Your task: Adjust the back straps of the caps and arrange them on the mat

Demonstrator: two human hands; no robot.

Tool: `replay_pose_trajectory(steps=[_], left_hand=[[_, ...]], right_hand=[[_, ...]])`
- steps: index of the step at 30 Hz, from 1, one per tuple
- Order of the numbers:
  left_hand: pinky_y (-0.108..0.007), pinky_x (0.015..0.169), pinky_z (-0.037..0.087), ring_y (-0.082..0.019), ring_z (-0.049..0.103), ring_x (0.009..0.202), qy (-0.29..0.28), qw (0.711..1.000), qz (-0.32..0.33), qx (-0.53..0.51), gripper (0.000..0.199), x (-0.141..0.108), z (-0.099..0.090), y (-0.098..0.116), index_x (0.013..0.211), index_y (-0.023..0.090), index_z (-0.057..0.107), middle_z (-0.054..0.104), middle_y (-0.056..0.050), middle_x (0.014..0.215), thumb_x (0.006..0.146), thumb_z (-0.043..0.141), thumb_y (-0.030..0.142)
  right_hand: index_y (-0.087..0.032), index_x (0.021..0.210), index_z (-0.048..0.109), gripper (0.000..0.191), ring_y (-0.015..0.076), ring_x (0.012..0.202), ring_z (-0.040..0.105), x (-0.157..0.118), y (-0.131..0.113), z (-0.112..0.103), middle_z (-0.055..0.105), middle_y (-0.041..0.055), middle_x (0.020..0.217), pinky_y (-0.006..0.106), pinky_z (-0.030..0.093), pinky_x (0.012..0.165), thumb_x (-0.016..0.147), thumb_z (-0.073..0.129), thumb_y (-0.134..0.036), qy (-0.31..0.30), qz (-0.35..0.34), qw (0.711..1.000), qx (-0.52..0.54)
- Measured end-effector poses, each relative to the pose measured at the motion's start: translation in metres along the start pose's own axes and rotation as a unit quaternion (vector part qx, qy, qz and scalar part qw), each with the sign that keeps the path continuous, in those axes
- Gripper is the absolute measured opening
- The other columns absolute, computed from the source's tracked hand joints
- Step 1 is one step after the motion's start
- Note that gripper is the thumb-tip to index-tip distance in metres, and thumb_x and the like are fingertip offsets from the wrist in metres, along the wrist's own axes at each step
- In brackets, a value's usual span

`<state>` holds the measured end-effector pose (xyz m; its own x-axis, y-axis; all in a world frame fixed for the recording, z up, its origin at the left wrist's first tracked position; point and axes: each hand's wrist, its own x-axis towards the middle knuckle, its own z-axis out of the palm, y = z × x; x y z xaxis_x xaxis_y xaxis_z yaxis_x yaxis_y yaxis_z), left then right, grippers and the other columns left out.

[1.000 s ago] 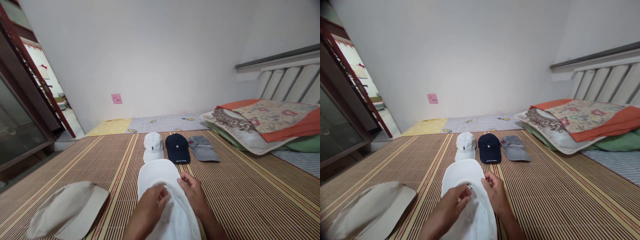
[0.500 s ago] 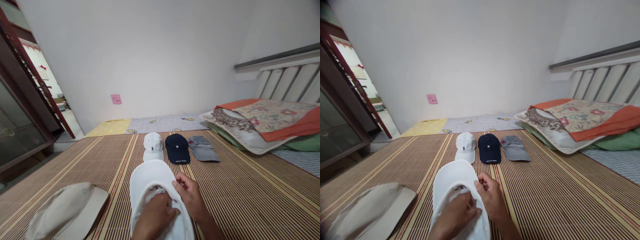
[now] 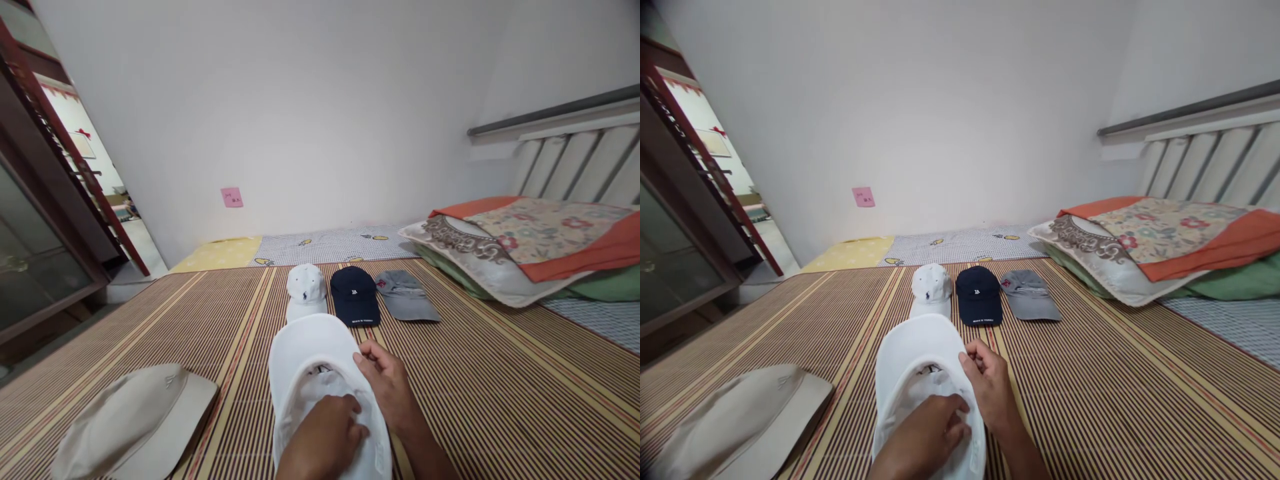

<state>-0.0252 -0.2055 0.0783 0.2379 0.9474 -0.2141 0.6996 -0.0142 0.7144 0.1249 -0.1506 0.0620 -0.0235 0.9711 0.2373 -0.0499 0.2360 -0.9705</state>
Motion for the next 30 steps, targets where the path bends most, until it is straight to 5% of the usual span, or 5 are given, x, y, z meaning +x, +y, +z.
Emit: replay_pose_trajectory(steps=[8,17,20,25,30], left_hand=[[-0.034,0.075,0.042,-0.025,0.065,0.083,0.145,0.978,0.085,-0.127,0.018,0.002,-0.016,0.007,0.083,0.025,0.06,0.072,-0.006,0.085,0.096,0.049,0.031],[-0.038,0.09,0.05,-0.029,0.067,0.106,0.163,0.954,0.104,-0.228,0.019,0.004,0.0,0.015,0.104,0.024,0.071,0.074,-0.012,0.111,0.092,0.06,0.034],[-0.038,0.086,0.055,-0.029,0.068,0.104,0.167,0.896,0.067,-0.407,0.021,0.01,0.002,0.019,0.093,0.022,0.068,0.073,-0.011,0.106,0.082,0.072,0.041],[-0.029,0.072,0.055,-0.024,0.071,0.097,0.16,0.725,-0.065,-0.666,0.05,0.021,0.008,0.019,0.096,0.021,0.065,0.075,-0.012,0.107,0.058,0.094,0.036],[-0.023,0.06,0.047,-0.014,0.065,0.074,0.119,0.695,-0.073,-0.706,0.048,0.023,0.017,0.016,0.094,0.016,0.073,0.073,-0.005,0.088,0.055,0.098,0.03]], right_hand=[[-0.021,0.074,0.061,0.033,0.0166,0.061,0.05,0.006,0.012,-0.005,0.056,-0.0021,0.065,0.026,0.041,0.056,0.085,0.067,-0.052,0.041,-0.011,0.999,-0.015],[-0.022,0.076,0.064,0.039,0.0183,0.06,0.052,0.007,0.012,-0.001,0.06,-0.0008,0.065,0.027,0.043,0.055,0.081,0.071,-0.059,0.072,0.017,0.997,0.026],[-0.022,0.079,0.065,0.039,0.0194,0.062,0.055,0.006,0.013,-0.002,0.064,0.0008,0.069,0.028,0.046,0.057,0.082,0.07,-0.06,0.069,0.028,0.996,0.052],[-0.022,0.079,0.067,0.036,0.0198,0.062,0.058,0.005,0.011,-0.003,0.068,0.0019,0.07,0.029,0.048,0.058,0.081,0.072,-0.057,0.085,0.034,0.993,0.077],[-0.023,0.076,0.066,0.039,0.0173,0.054,0.052,0.005,0.004,-0.001,0.063,-0.0005,0.063,0.027,0.042,0.049,0.077,0.074,-0.061,0.089,0.038,0.993,0.063]])
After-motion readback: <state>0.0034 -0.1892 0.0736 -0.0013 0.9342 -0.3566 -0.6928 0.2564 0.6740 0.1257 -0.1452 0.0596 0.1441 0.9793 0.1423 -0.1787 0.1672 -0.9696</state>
